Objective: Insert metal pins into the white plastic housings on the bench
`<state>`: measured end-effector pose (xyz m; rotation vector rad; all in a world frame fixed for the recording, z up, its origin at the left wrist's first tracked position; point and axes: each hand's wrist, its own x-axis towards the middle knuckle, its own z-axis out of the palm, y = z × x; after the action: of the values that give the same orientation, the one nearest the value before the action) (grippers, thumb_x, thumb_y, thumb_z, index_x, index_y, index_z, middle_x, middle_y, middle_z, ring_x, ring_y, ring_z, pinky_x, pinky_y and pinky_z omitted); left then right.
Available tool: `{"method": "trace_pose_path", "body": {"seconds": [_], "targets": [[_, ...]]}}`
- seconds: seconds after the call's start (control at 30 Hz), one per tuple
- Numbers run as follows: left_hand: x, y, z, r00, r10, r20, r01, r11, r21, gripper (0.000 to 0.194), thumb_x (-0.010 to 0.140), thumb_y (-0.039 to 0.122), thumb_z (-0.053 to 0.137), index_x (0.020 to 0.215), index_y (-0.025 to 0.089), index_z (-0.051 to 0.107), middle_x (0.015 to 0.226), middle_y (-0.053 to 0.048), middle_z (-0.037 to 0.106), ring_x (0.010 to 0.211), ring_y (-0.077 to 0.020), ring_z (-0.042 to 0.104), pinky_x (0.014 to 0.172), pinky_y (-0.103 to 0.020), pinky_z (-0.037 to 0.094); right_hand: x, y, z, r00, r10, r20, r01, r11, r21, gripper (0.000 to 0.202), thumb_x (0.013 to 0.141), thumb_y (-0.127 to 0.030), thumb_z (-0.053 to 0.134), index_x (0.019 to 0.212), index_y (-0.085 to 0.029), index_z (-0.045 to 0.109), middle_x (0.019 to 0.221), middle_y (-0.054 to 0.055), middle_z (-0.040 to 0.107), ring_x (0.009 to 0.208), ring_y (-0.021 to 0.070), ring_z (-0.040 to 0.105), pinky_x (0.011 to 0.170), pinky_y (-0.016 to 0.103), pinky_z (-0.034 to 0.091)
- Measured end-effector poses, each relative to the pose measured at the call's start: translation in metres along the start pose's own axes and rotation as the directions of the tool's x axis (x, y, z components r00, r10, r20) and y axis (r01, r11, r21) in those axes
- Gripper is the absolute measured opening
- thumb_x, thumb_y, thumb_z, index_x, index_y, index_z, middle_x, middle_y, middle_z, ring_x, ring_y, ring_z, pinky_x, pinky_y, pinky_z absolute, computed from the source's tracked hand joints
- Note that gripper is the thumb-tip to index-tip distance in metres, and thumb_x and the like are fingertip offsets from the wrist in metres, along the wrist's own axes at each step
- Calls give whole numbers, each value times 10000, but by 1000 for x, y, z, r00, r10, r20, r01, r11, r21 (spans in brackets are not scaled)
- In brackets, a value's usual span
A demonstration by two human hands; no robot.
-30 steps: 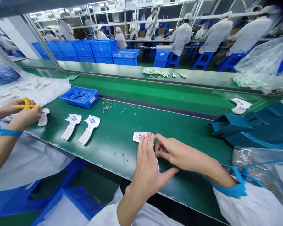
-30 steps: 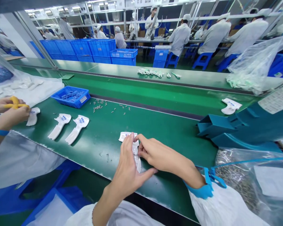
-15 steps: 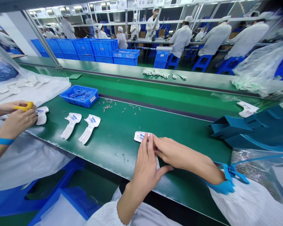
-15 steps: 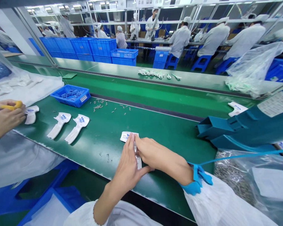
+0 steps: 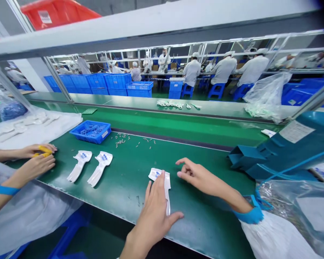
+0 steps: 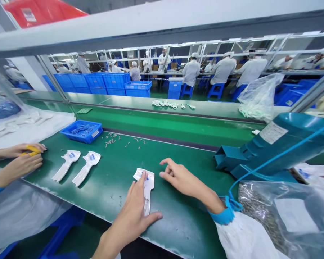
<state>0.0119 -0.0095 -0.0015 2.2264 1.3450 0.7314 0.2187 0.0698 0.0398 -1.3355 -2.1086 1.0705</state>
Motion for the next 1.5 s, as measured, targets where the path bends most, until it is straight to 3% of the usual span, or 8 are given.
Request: {"method": "trace_pose_path", "body": {"seconds": [0.2, 0.37, 0.67, 0.87, 1.1, 1.23, 1.37, 1.5], "targets": [[26, 12, 22, 934, -122, -336, 214, 943, 254, 830, 941, 484, 514, 1579, 185, 73, 1453, -232, 475, 1345, -459, 418, 990, -681, 401, 7, 60, 0, 947, 61, -315, -2, 983, 183, 371, 949, -503, 461, 1128, -184, 525, 716, -20, 544, 690, 168, 567, 683, 315, 463], [45, -2, 39, 891, -99, -442, 324, 822, 469, 600, 997, 319, 411, 1550, 177, 226, 1394, -232, 531, 1247, -424, 502, 854, -606, 500, 2, 62, 8, 927, 25, -374, 22, 992, 122, 332, 965, -464, 430, 1125, -197, 546, 729, -14, 555, 670, 163, 558, 651, 306, 449], [73, -28, -3, 935, 176, -307, -21, 894, 448, 686, 997, 265, 451, 1572, 234, 79, 1343, -142, 551, 1188, -296, 543, 954, -457, 506, -3, 52, 3, 919, -37, -392, 30, 999, -25, 280, 978, -394, 387, 1120, -226, 561, 724, -11, 573, 660, 179, 562, 619, 296, 401], [164, -20, -41, 920, 317, -229, -168, 851, 498, 756, 997, 315, 483, 1567, 177, 6, 1394, -185, 495, 1259, -282, 494, 1007, -448, 462, -2, 55, -1, 914, -39, -403, 31, 999, -25, 261, 985, -354, 382, 1126, -219, 554, 737, -2, 569, 674, 182, 548, 624, 298, 396], [325, -16, 0, 938, 345, -27, -276, 793, 544, 535, 950, 252, 583, 1447, 208, 389, 1372, -125, 536, 1190, -249, 562, 978, -422, 499, 0, 56, -5, 910, -22, -415, 10, 999, -32, 252, 986, -324, 365, 1125, -222, 548, 738, 5, 565, 741, 207, 592, 667, 310, 421], [378, -2, 32, 932, 358, 66, -334, 770, 543, 357, 948, 348, 608, 1254, 167, 567, 1250, -92, 599, 1061, -225, 630, 890, -441, 550, 3, 62, -6, 896, 17, -443, -42, 998, -46, 238, 979, -312, 375, 1115, -250, 561, 811, 21, 614, 809, 212, 611, 751, 318, 452], [391, 9, 44, 930, 338, 144, -360, 762, 539, 362, 948, 353, 607, 1256, 167, 565, 1252, -94, 598, 1061, -225, 629, 887, -436, 550, 6, 65, -6, 887, 53, -459, -76, 997, -32, 257, 983, -323, 371, 1133, -266, 572, 859, 20, 642, 837, 200, 623, 753, 296, 464], [358, 6, 17, 937, 244, 249, -345, 753, 560, 376, 945, 365, 609, 1262, 169, 564, 1274, -98, 589, 1091, -234, 618, 919, -458, 534, 6, 60, -4, 886, 54, -460, -85, 995, -47, 298, 988, -292, 354, 1128, -203, 603, 924, 55, 665, 860, 198, 628, 805, 320, 478]]}}
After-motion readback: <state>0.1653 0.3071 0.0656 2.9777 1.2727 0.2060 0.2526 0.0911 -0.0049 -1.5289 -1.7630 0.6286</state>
